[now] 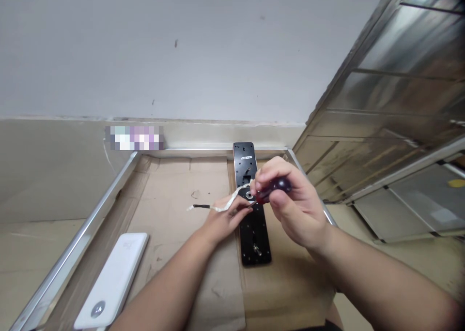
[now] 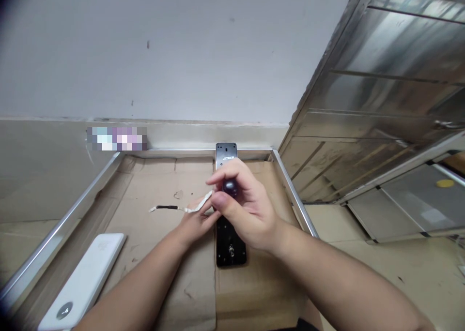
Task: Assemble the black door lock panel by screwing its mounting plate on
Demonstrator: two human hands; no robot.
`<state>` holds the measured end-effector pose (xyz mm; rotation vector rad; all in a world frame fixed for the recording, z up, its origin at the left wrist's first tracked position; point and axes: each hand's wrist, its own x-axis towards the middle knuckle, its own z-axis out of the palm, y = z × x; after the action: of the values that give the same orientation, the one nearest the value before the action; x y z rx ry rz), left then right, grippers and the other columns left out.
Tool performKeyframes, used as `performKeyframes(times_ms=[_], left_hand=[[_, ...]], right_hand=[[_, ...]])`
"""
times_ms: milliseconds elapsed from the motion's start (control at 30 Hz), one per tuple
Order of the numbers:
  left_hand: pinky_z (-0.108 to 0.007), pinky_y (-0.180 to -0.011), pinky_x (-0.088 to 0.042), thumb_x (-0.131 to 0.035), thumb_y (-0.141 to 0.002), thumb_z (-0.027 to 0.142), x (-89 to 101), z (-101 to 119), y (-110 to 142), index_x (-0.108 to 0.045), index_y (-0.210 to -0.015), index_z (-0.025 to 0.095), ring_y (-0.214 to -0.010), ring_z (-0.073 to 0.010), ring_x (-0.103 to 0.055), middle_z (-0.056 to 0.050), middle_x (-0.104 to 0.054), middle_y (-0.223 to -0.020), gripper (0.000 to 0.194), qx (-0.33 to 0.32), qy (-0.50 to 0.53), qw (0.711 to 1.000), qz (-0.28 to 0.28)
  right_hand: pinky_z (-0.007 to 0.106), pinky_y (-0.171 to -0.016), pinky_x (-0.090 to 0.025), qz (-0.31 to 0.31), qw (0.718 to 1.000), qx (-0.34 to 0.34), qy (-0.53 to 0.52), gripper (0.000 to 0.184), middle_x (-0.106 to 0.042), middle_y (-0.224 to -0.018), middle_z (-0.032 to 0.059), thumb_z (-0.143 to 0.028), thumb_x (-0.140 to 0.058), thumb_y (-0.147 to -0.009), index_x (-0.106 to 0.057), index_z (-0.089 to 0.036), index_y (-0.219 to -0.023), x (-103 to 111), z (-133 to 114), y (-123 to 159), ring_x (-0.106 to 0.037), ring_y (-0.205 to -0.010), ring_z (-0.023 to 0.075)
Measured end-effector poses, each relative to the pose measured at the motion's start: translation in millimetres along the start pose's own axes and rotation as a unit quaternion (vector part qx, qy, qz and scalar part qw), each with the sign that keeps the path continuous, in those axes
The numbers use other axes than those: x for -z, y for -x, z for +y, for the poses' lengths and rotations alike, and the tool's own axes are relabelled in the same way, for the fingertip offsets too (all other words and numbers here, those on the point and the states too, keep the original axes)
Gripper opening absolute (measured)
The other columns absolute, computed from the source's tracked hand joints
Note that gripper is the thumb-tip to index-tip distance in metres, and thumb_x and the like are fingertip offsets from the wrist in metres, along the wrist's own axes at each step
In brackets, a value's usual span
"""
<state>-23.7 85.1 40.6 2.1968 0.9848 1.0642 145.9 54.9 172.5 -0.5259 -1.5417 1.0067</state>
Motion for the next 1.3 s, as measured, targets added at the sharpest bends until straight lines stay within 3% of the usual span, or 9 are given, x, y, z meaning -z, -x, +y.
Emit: performKeyframes(times_ms=[100, 267, 467, 600, 733, 867, 1000, 1100, 1300], left_hand=[[-0.032, -0.09, -0.055, -0.06, -0.096, 0.036, -1.2, 4.5, 1.0, -0.068, -0.108, 0.024, -0.1, -0.0203, -0.068, -0.005, -0.072, -0.107, 0.019, 0.016, 0.023, 1.0, 0.011], [-0.038, -0.109, -0.048, -0.055, -0.098, 0.023, -2.2, 10.0, 3.1, -0.06, -0.128, 0.022, -0.125, -0.0228, -0.06, -0.01, -0.066, -0.13, 0.03, -0.056, 0.113, 0.992, 0.015], [-0.032, -0.085, -0.058, -0.059, -0.098, 0.029, -9.6, 6.9, 6.4, -0.069, -0.111, 0.022, -0.092, -0.0182, -0.07, -0.005, -0.074, -0.102, 0.018, -0.018, 0.128, 0.991, 0.037], [-0.033, -0.083, -0.058, -0.063, -0.095, 0.033, -11.3, 8.9, 6.3, -0.069, -0.101, 0.021, -0.089, -0.0184, -0.069, -0.004, -0.073, -0.094, 0.015, -0.009, 0.126, 0.989, 0.076], [-0.038, -0.09, -0.057, -0.064, -0.093, 0.034, -8.5, 10.6, 5.9, -0.067, -0.106, 0.021, -0.102, -0.0227, -0.067, -0.007, -0.072, -0.105, 0.019, -0.007, 0.123, 0.991, 0.06], [-0.04, -0.102, -0.053, -0.055, -0.097, 0.024, -7.9, 9.1, 5.8, -0.066, -0.115, 0.021, -0.118, -0.0242, -0.063, -0.01, -0.069, -0.12, 0.022, -0.067, 0.131, 0.989, 0.004], [-0.035, -0.094, -0.056, -0.053, -0.099, 0.022, -11.8, 7.4, 5.8, -0.068, -0.112, 0.023, -0.102, -0.0199, -0.069, -0.006, -0.073, -0.106, 0.02, -0.078, 0.142, 0.987, 0.02], [-0.033, -0.085, -0.057, -0.06, -0.096, 0.027, -12.8, 9.3, 5.0, -0.069, -0.103, 0.023, -0.09, -0.0186, -0.069, -0.003, -0.073, -0.096, 0.012, -0.033, 0.134, 0.989, 0.051], [-0.036, -0.079, -0.057, -0.063, -0.093, 0.034, -6.0, 15.1, 3.0, -0.066, -0.094, 0.022, -0.087, -0.0211, -0.066, -0.005, -0.068, -0.088, 0.012, -0.011, 0.109, 0.992, 0.058]], right_hand=[[0.034, -0.074, -0.049, -0.002, 0.999, 0.019, -0.047, 0.021, -0.058, -0.094, 0.0028, -0.024, -0.059, -0.097, -0.057, -0.029, -0.117, -1.2, 4.4, -0.3, -0.059, -0.086, 0.0173], [0.037, -0.082, -0.051, -0.084, 0.995, 0.006, -0.06, 0.023, -0.063, -0.104, 0.0073, -0.029, -0.048, -0.102, -0.056, -0.026, -0.123, 7.7, 3.5, -2.4, -0.061, -0.095, 0.0193], [0.046, -0.094, -0.047, -0.105, 0.994, -0.017, -0.005, 0.041, -0.054, -0.106, 0.0116, -0.047, -0.043, -0.099, -0.07, -0.019, -0.11, 9.5, -6.3, 0.7, -0.054, -0.103, 0.0264], [0.041, -0.081, -0.048, -0.101, 0.991, 0.016, -0.083, 0.026, -0.057, -0.096, 0.0056, -0.039, -0.057, -0.095, -0.055, -0.027, -0.119, 1.6, -4.2, 4.3, -0.056, -0.086, 0.0211], [0.039, -0.078, -0.046, -0.137, 0.98, 0.006, -0.145, 0.01, -0.062, -0.081, 0.002, -0.032, -0.047, -0.102, -0.048, -0.027, -0.111, -2.3, -6.1, 3.2, -0.056, -0.075, 0.0182], [0.04, -0.077, -0.046, -0.163, 0.977, -0.03, -0.132, 0.031, -0.062, -0.086, 0.0088, -0.036, -0.034, -0.104, -0.059, -0.019, -0.098, 4.3, -11.1, 0.0, -0.056, -0.082, 0.021], [0.044, -0.082, -0.045, -0.131, 0.987, -0.037, -0.081, 0.043, -0.052, -0.09, 0.0083, -0.04, -0.035, -0.103, -0.067, -0.017, -0.086, 11.3, -11.9, -1.2, -0.054, -0.084, 0.0213], [0.044, -0.084, -0.047, -0.136, 0.99, -0.014, -0.039, 0.036, -0.05, -0.094, 0.0078, -0.05, -0.053, -0.096, -0.07, -0.018, -0.095, 9.8, -9.5, -0.8, -0.054, -0.088, 0.0221], [0.037, -0.074, -0.052, -0.166, 0.974, 0.059, -0.142, 0.029, -0.06, -0.08, -0.0004, -0.021, -0.065, -0.092, -0.053, -0.028, -0.117, -1.7, -2.4, -0.9, -0.061, -0.074, 0.0162]])
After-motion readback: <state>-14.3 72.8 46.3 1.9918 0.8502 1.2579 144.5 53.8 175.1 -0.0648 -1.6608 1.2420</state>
